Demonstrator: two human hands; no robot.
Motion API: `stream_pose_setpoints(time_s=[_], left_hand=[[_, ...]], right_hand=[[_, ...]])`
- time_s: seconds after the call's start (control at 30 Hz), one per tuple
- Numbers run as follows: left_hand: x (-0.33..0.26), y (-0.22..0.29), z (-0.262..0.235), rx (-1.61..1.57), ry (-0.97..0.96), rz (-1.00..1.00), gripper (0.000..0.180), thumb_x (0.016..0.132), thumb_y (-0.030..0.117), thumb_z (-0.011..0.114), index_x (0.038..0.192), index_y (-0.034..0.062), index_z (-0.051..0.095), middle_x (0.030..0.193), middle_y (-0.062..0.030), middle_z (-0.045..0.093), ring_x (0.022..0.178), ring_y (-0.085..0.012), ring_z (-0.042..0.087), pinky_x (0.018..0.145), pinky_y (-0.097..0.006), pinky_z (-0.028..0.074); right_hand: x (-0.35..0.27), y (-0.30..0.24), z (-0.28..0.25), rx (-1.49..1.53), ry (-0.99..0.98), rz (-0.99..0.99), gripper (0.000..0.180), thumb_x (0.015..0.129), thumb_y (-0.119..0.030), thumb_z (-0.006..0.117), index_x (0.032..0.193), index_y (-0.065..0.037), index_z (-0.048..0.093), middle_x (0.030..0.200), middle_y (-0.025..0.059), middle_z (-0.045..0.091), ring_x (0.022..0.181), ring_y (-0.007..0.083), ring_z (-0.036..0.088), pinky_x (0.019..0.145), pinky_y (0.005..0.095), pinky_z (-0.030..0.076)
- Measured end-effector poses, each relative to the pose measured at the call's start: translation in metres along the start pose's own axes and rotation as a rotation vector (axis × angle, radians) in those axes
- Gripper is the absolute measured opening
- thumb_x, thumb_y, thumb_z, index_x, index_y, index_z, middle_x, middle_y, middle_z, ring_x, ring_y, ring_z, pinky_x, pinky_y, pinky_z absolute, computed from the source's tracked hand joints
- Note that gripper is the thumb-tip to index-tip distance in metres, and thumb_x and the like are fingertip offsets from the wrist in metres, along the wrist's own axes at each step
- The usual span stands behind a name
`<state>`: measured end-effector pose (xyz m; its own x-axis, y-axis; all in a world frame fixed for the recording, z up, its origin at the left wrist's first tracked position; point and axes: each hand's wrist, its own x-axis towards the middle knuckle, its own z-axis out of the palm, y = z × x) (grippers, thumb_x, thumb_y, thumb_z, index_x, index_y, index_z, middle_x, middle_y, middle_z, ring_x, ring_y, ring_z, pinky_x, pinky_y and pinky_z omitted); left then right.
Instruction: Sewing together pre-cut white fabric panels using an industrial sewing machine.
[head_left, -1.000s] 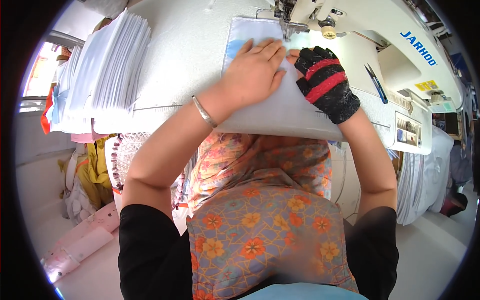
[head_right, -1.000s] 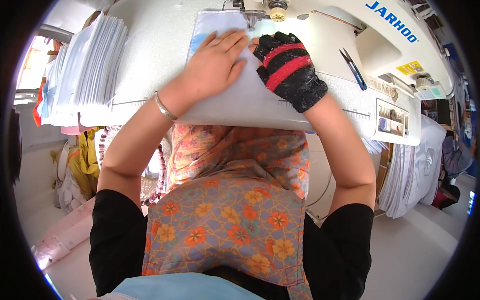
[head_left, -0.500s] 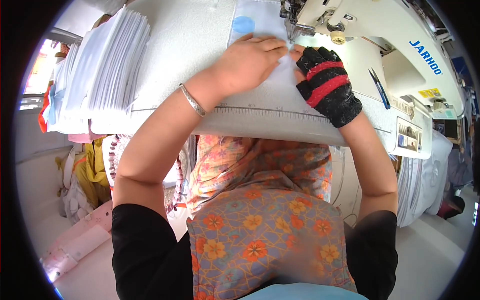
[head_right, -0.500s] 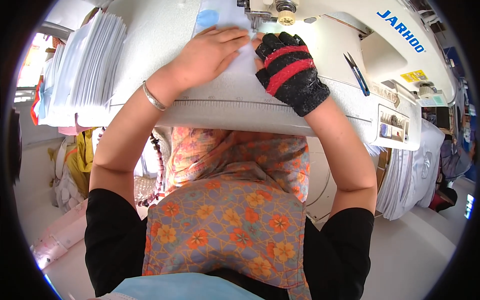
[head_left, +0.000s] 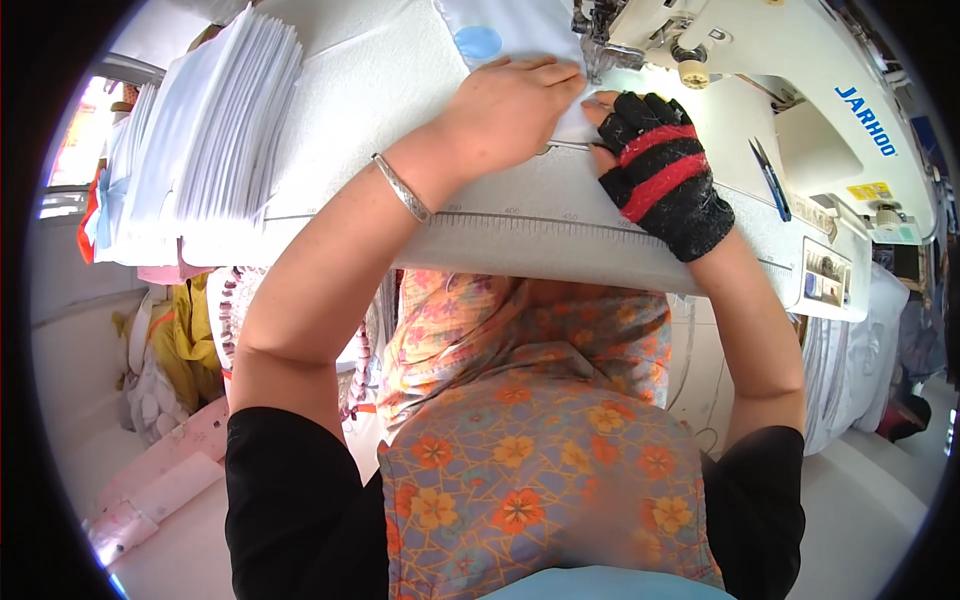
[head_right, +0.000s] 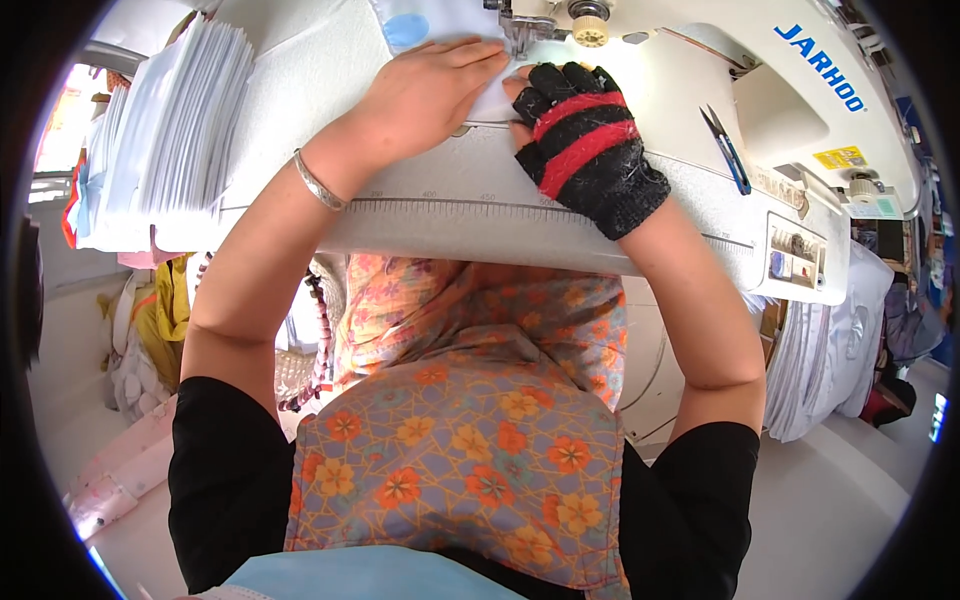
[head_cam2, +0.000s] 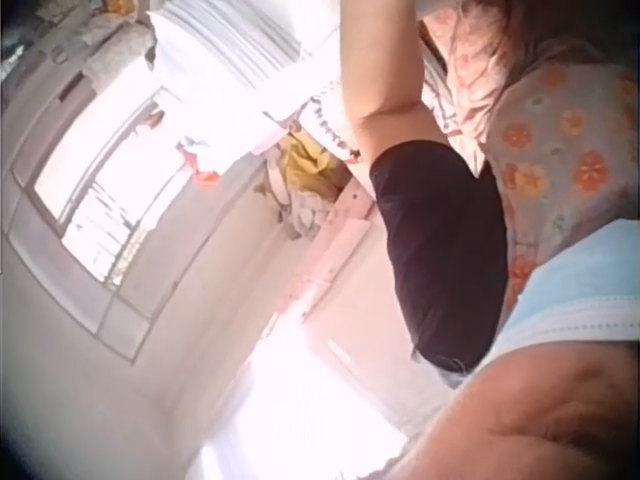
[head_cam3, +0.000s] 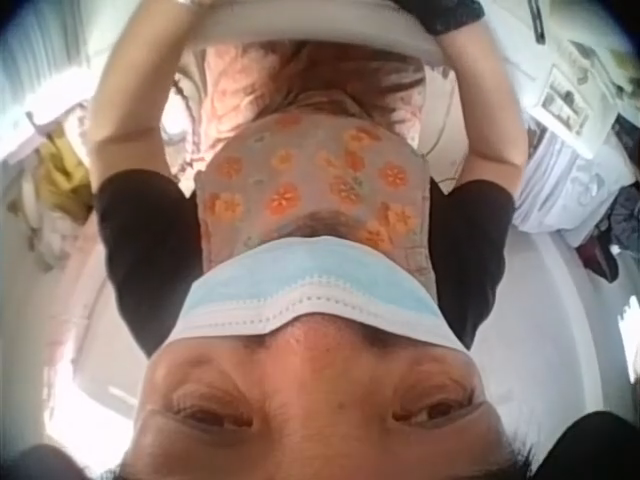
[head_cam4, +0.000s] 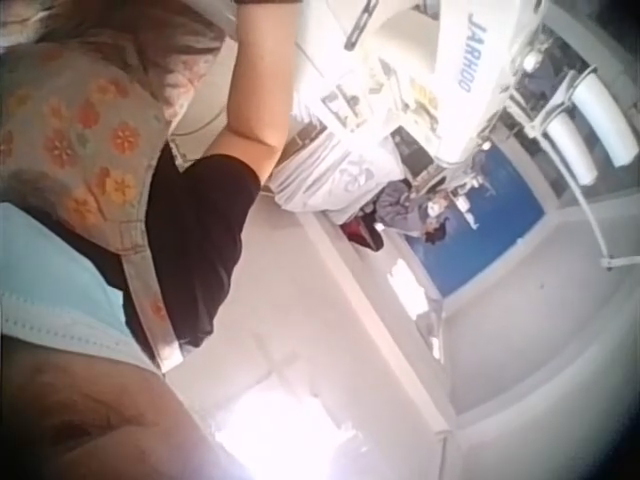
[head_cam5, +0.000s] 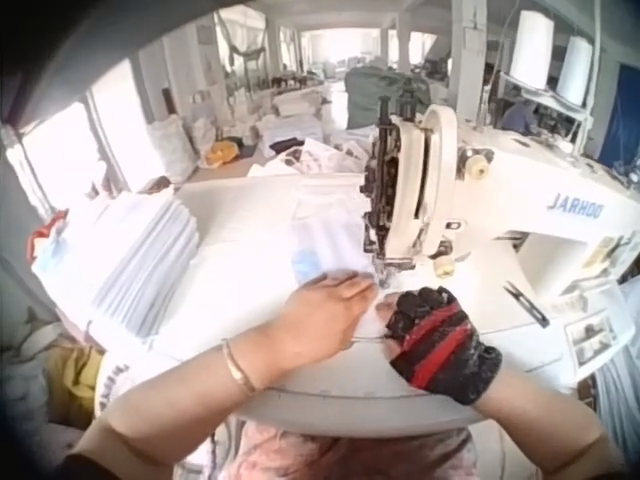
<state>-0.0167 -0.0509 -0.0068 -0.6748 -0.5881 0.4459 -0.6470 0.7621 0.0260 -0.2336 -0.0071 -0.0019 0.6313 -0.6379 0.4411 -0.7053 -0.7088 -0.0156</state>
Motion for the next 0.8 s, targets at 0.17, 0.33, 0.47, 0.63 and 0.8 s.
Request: stream_pose_setpoints(time_s=[0.17, 0.33, 0.47, 0.63, 0.8], left_hand=[[0.0, 0.007, -0.004, 0.009, 0.004, -0.012, 0.032, 0.089, 0.014, 0.056, 0.118, 0.0032, 0.064, 0.125, -0.0059, 0.063, 0.118, -0.0232, 0.058, 0.097, -0.038, 0.048], [-0.005, 0.017, -0.006, 0.029, 0.043, -0.03, 0.032, 0.089, 0.016, 0.057, 0.117, 0.002, 0.065, 0.123, -0.0077, 0.064, 0.114, -0.0242, 0.061, 0.093, -0.037, 0.051], [-0.008, 0.028, -0.005, 0.04, 0.041, -0.063, 0.031, 0.089, 0.017, 0.057, 0.114, 0.0001, 0.065, 0.122, -0.0117, 0.064, 0.114, -0.0261, 0.061, 0.093, -0.037, 0.052], [-0.011, 0.04, -0.002, 0.038, 0.076, -0.054, 0.029, 0.088, 0.014, 0.056, 0.111, -0.0012, 0.065, 0.12, -0.013, 0.064, 0.114, -0.0273, 0.061, 0.093, -0.037, 0.051], [-0.009, 0.045, -0.005, -0.036, 0.053, -0.102, 0.028, 0.08, 0.009, 0.056, 0.105, -0.0006, 0.065, 0.116, -0.0119, 0.064, 0.111, -0.0265, 0.062, 0.093, -0.037, 0.05]], right_hand=[[-0.001, 0.006, 0.005, 0.002, -0.005, 0.044, 0.041, 0.082, -0.015, 0.063, 0.121, -0.004, 0.06, 0.123, 0.0147, 0.06, 0.109, 0.0353, 0.057, 0.094, 0.0458, 0.044], [-0.001, 0.008, 0.009, 0.081, 0.017, 0.028, 0.04, 0.082, -0.012, 0.062, 0.121, -0.004, 0.059, 0.122, 0.0155, 0.06, 0.109, 0.0363, 0.057, 0.097, 0.0456, 0.044], [-0.003, 0.01, 0.011, 0.108, 0.042, 0.047, 0.036, 0.083, -0.007, 0.059, 0.119, -0.002, 0.06, 0.12, 0.0164, 0.061, 0.109, 0.0365, 0.058, 0.098, 0.044, 0.045], [-0.006, 0.013, 0.014, 0.182, 0.04, 0.057, 0.031, 0.085, -0.004, 0.056, 0.115, -0.001, 0.063, 0.117, 0.0169, 0.063, 0.107, 0.0351, 0.059, 0.096, 0.0426, 0.047], [-0.01, 0.014, 0.014, 0.173, 0.076, 0.036, 0.029, 0.085, -0.002, 0.057, 0.113, -0.001, 0.063, 0.114, 0.0166, 0.064, 0.105, 0.0348, 0.061, 0.093, 0.0423, 0.049]])
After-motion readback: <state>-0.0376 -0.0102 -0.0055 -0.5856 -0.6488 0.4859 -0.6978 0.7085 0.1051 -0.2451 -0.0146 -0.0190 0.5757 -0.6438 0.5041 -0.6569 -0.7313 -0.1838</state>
